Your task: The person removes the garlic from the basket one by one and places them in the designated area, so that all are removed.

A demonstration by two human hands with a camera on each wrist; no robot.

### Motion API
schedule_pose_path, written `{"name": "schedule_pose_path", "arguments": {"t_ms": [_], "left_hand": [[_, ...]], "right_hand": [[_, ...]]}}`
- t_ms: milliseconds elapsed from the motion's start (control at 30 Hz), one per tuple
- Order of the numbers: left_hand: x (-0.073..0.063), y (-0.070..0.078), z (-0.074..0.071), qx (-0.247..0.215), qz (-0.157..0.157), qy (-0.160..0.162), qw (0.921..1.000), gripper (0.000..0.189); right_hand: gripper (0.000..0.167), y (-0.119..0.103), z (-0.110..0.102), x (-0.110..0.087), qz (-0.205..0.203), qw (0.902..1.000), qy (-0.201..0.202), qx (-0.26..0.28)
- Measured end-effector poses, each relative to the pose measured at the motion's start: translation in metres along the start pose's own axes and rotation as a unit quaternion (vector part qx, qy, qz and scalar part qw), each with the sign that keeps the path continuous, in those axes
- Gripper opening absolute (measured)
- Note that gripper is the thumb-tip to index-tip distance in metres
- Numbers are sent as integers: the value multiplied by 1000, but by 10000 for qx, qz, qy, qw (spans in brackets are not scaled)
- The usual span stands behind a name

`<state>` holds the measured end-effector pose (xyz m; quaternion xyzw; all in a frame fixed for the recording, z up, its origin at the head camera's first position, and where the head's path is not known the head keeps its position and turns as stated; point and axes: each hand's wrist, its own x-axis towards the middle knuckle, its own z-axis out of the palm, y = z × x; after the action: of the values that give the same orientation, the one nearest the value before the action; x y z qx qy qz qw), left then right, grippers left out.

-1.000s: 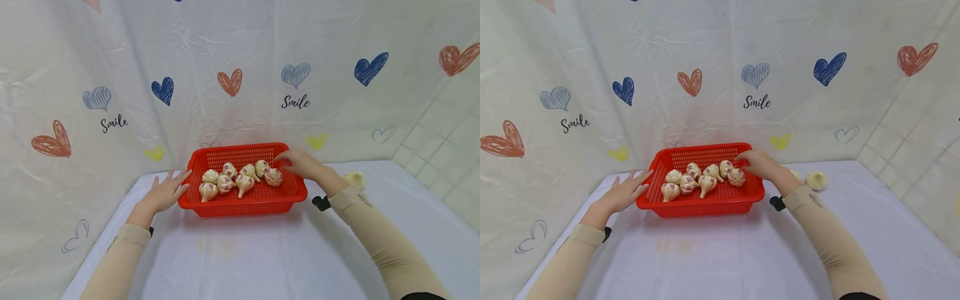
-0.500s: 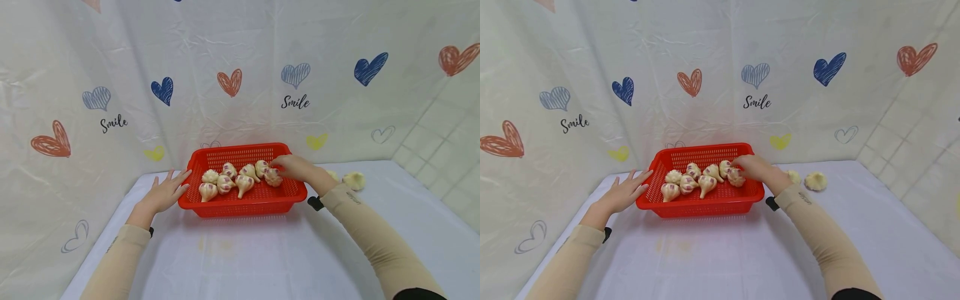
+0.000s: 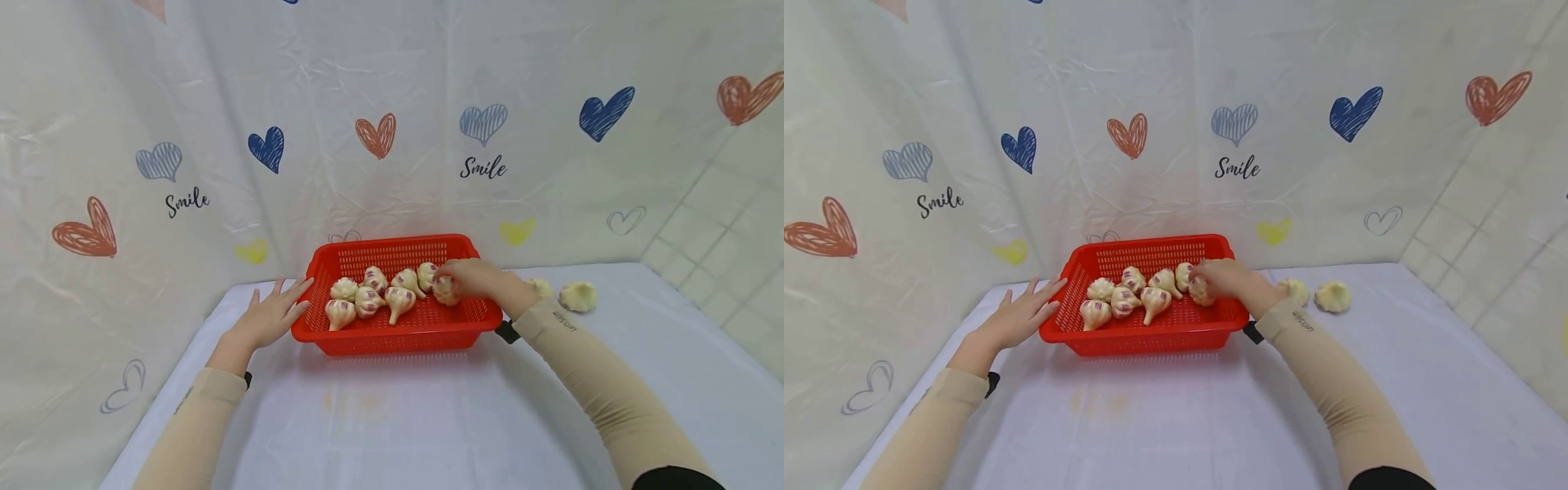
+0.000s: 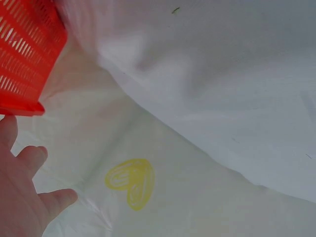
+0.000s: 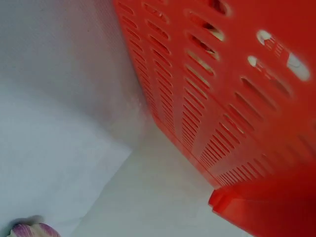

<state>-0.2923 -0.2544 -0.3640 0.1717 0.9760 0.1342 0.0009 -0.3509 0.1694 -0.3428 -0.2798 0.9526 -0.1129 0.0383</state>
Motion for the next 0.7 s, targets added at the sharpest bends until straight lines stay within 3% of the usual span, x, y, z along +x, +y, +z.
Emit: {"name": "schedule_pose_path", "arguments": {"t_ms": [267,700], "left_hand": [[-1,0,-1,38,-39,-46,10000,64],[-1,1,-1,5,-11,-31,10000,63]], "right_hand": [[50,-5,3,2,91,9997,-209,5],[49,-8,4,3,-191,9979,-433,-439]]}}
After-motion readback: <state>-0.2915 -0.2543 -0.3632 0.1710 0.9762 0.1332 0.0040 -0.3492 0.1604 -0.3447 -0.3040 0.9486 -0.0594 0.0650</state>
